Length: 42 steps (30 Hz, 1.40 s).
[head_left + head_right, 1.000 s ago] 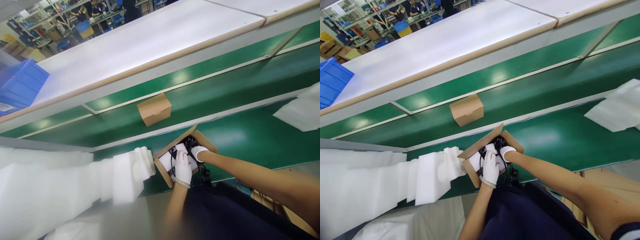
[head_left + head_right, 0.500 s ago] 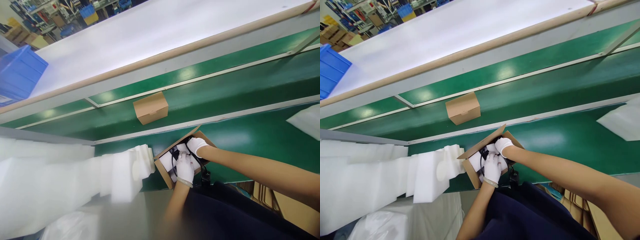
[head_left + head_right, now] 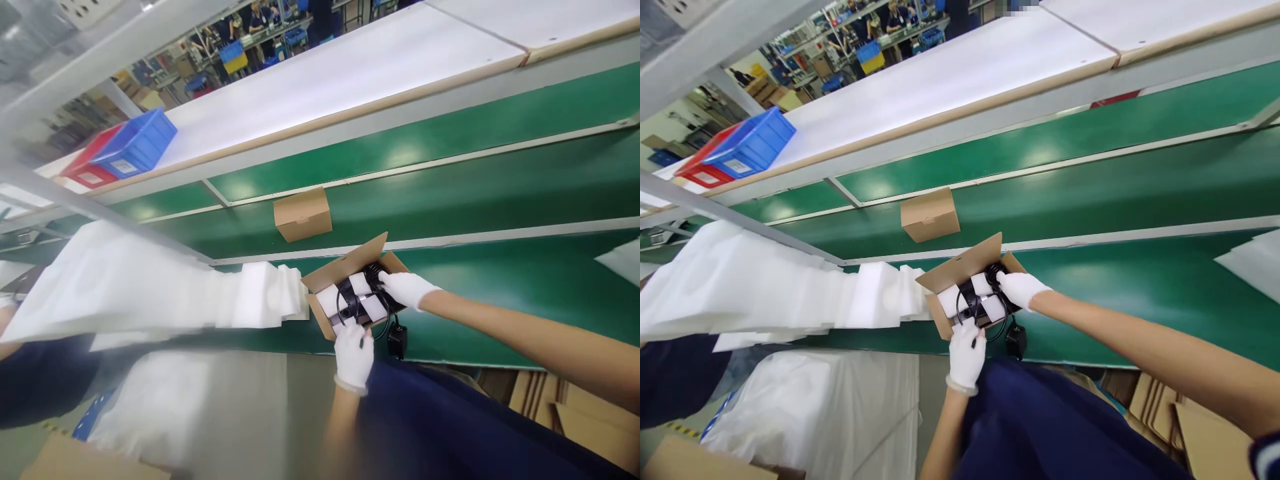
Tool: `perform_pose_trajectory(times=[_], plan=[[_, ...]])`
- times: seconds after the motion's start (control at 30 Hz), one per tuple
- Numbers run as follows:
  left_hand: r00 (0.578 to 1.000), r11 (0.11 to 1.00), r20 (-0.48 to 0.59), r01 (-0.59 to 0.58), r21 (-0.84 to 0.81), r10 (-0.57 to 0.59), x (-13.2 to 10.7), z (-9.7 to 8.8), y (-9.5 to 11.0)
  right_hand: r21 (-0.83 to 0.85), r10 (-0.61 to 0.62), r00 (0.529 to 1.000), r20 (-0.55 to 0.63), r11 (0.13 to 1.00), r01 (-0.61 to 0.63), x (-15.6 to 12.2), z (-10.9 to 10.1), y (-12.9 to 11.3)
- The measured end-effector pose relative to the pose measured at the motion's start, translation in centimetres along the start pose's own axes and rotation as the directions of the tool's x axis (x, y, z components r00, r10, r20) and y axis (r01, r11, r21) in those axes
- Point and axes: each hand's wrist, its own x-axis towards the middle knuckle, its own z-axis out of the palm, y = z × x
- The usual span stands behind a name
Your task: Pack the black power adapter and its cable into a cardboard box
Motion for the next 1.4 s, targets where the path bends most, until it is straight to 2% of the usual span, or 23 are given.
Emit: perform_pose_trajectory(times=[0.07,0.1,0.17,0.23,0.3,0.37,0.43,0.47,0.53,0.6,0.67,0.73,0.87,0.93,1.0,1.03,1.1,1.17,1.23,1.27,1.33,1.37,1.4], plan=[[0.976,0.99,0.164,0.143,0.017,-0.144,-2.7,0.6,-0.1,-0.003,-0.03,0.999,0.031,1.0,0.03,-3.3,1.5,2.3],[0.941,0.975,0.259,0.22,0.011,-0.216,-3.6,1.6,-0.1,0.015,-0.019,0.994,0.104,1.0,0.017,-4.8,2.7,3.5],[0.868,0.94,0.397,0.338,-0.036,-0.297,-4.2,4.4,0.0,0.03,0.026,0.964,0.266,0.999,-0.036,-7.3,5.7,5.4],[0.839,0.906,0.443,0.406,-0.124,-0.315,-3.7,7.8,0.2,0.072,0.026,0.94,0.339,0.996,-0.053,-8.9,8.9,6.8],[0.823,0.85,0.466,0.47,-0.238,-0.324,-3.1,10.5,0.6,0.19,-0.046,0.946,0.321,0.982,-0.016,-9.7,11.2,7.9],[0.819,0.81,0.483,0.493,-0.318,-0.309,-3.1,11.5,1.1,0.317,-0.082,0.973,0.216,0.948,0.009,-9.7,12.0,9.2],[0.828,0.725,0.513,0.496,-0.478,-0.229,-3.7,10.8,1.9,0.404,0.0,0.998,0.07,0.914,-0.028,-9.5,11.0,10.5],[0.838,0.636,0.519,0.496,-0.591,-0.171,-4.1,9.9,2.4,0.445,0.052,0.998,0.019,0.894,-0.055,-9.4,10.0,11.0],[0.868,0.373,0.49,0.481,-0.793,-0.08,-4.5,7.9,3.5,0.53,0.085,0.996,0.009,0.845,-0.077,-9.3,7.6,11.4],[0.875,0.098,0.47,0.481,-0.871,-0.115,-4.0,6.0,4.6,0.626,-0.025,0.993,0.113,0.778,-0.052,-9.6,5.5,10.6],[0.808,-0.169,0.553,0.528,-0.832,-0.201,-2.4,4.5,5.6,0.732,-0.2,0.946,0.255,0.679,-0.054,-10.3,4.0,8.7],[0.726,-0.357,0.636,0.54,-0.762,-0.26,-0.2,3.2,6.2,0.812,-0.34,0.887,0.312,0.581,-0.063,-11.0,3.4,6.3],[0.688,-0.433,0.646,0.498,-0.751,-0.331,4.0,0.3,6.0,0.838,-0.353,0.921,0.163,0.542,0.06,-10.9,3.7,2.0],[0.657,-0.51,0.694,0.507,-0.695,-0.295,5.1,-0.7,5.3,0.839,-0.289,0.946,0.146,0.543,0.036,-9.8,3.8,0.6],[0.628,-0.582,0.746,0.529,-0.618,-0.222,5.8,-1.2,4.8,0.79,-0.169,0.979,0.115,0.613,0.013,-8.2,3.8,-0.3],[0.628,-0.582,0.753,0.544,-0.605,-0.195,6.0,-1.2,4.6,0.721,-0.09,0.995,0.043,0.692,0.031,-7.2,3.7,-0.7],[0.64,-0.473,0.748,0.612,-0.634,-0.175,6.3,-1.0,4.5,0.474,-0.017,0.983,-0.181,0.875,0.102,-5.4,3.3,-1.2],[0.638,-0.244,0.75,0.71,-0.661,-0.175,6.4,-1.0,4.5,0.2,-0.135,0.936,-0.324,0.958,0.208,-3.8,2.7,-1.5],[0.674,0.048,0.712,0.732,-0.679,-0.2,6.0,-1.3,4.4,0.092,-0.267,0.901,-0.342,0.945,0.314,-2.7,2.2,-1.2],[0.731,0.233,0.648,0.683,-0.693,-0.216,5.6,-1.5,4.2,0.114,-0.279,0.892,-0.356,0.934,0.338,-2.2,1.9,-0.9],[0.88,0.669,0.426,0.446,-0.594,-0.209,4.3,-1.9,3.5,0.288,-0.145,0.909,-0.391,0.919,0.271,-1.6,1.4,0.0],[0.929,0.851,0.335,0.299,-0.432,-0.156,3.6,-1.8,3.0,0.408,-0.027,0.92,-0.39,0.891,0.199,-1.4,1.1,0.6],[0.952,0.961,0.294,0.159,-0.227,-0.088,2.8,-1.6,2.5,0.525,0.09,0.924,-0.373,0.841,0.131,-1.2,0.9,1.2]])
